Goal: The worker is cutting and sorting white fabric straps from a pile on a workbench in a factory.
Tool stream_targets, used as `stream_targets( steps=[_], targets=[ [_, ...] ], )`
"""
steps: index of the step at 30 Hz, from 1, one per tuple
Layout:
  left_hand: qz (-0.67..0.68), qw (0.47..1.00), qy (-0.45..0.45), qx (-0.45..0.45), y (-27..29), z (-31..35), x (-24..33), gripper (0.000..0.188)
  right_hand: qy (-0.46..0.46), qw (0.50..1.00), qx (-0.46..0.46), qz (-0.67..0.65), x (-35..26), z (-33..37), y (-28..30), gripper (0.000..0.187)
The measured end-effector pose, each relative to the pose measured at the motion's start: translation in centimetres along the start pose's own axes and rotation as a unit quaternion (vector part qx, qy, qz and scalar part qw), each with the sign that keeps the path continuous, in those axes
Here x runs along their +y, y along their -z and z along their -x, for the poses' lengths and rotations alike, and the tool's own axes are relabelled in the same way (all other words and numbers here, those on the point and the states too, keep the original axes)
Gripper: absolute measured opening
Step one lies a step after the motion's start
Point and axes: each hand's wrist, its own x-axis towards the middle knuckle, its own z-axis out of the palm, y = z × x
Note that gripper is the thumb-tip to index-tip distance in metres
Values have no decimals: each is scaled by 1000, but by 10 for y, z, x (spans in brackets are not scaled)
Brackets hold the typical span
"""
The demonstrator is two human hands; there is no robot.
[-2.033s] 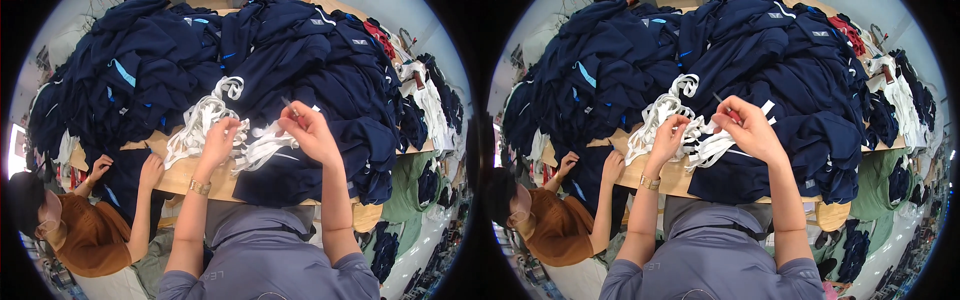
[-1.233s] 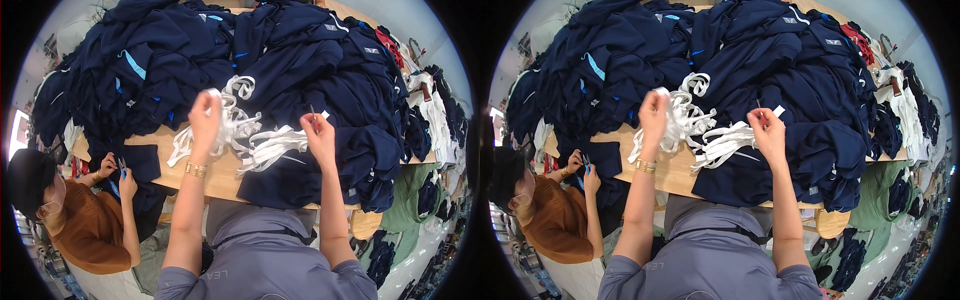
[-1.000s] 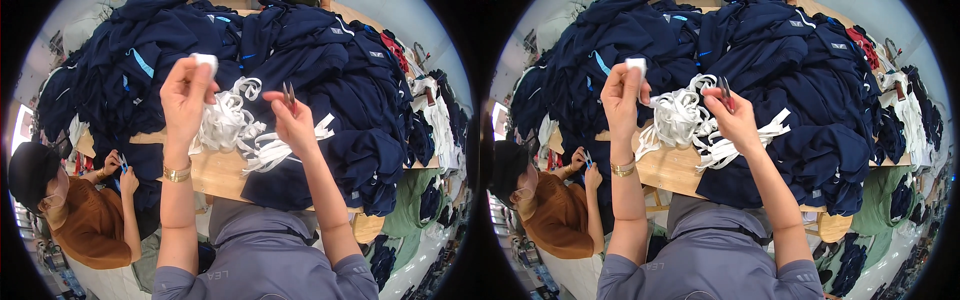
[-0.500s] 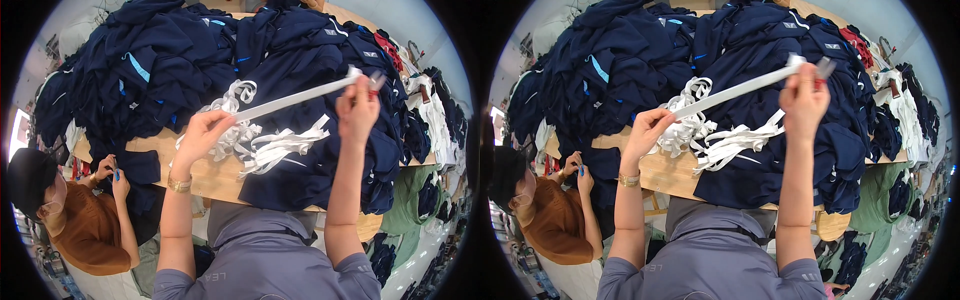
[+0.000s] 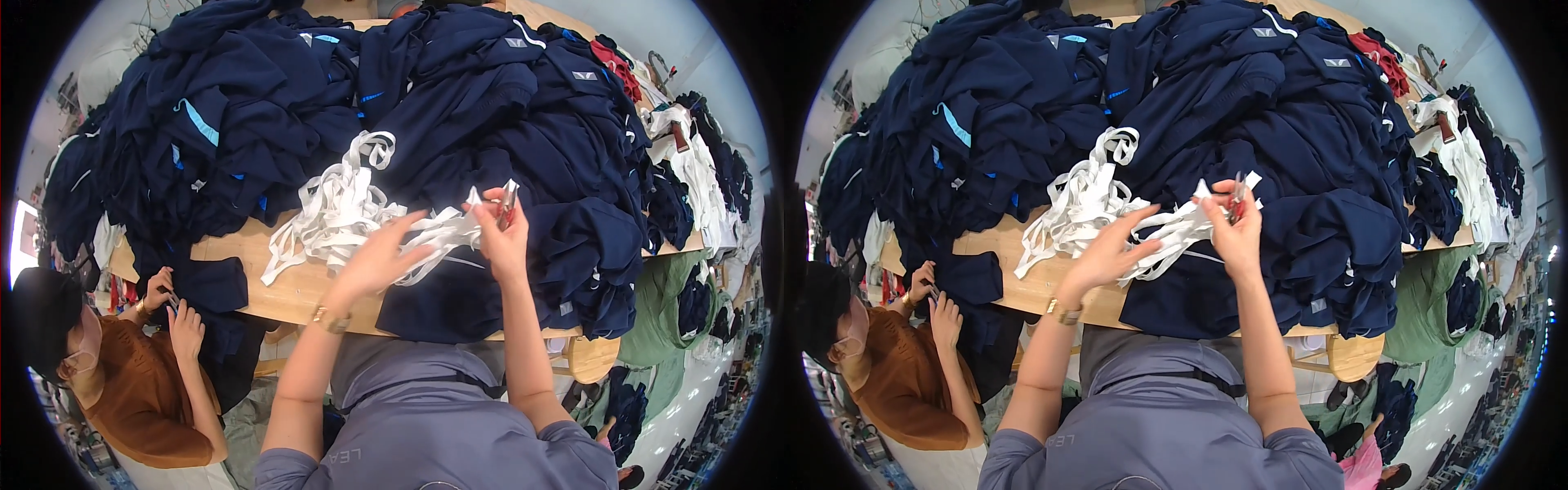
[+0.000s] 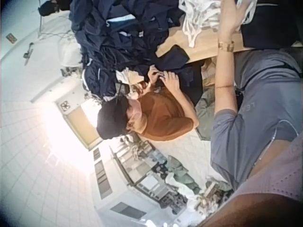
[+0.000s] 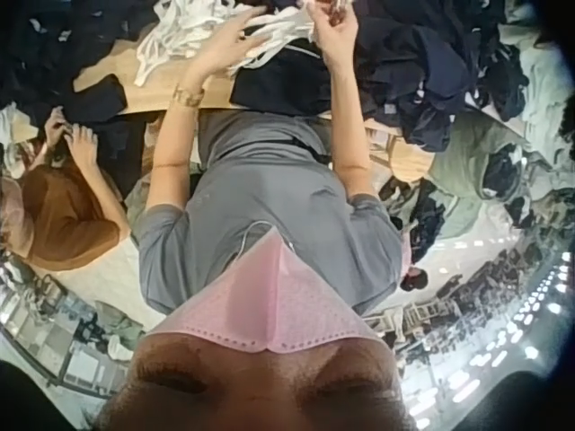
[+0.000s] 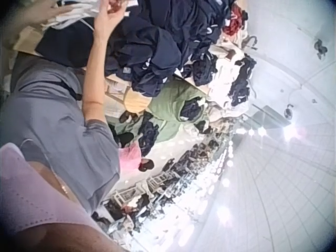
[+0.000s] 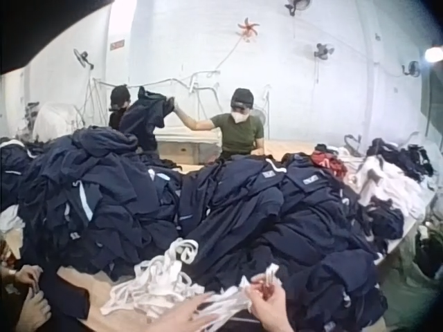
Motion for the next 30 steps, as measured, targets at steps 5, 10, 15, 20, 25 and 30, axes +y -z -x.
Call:
stream_targets(
  steps=[5,10,15,20,25,30],
  targets=[
    [190,980,-52,-32,-32,-19,4,36,38,994,-28,-102,-30,9,-9,33],
    [224,972,53,-43,-19,-10,-25,24,115,983,122,70,-16,-20,21,35],
    [-71,993,96,9,-24,1,-36,29,139,945,148,258,45,-27,49,36],
    [-107,987,121,18,-28,9,-39,28,106,945,168,258,50,-21,52,37],
    [-90,991,71,64,-26,17,-50,28,136,938,194,252,42,-23,55,38],
    [-51,991,101,72,-25,22,-57,28,94,920,192,329,32,-19,53,42]
  ],
)
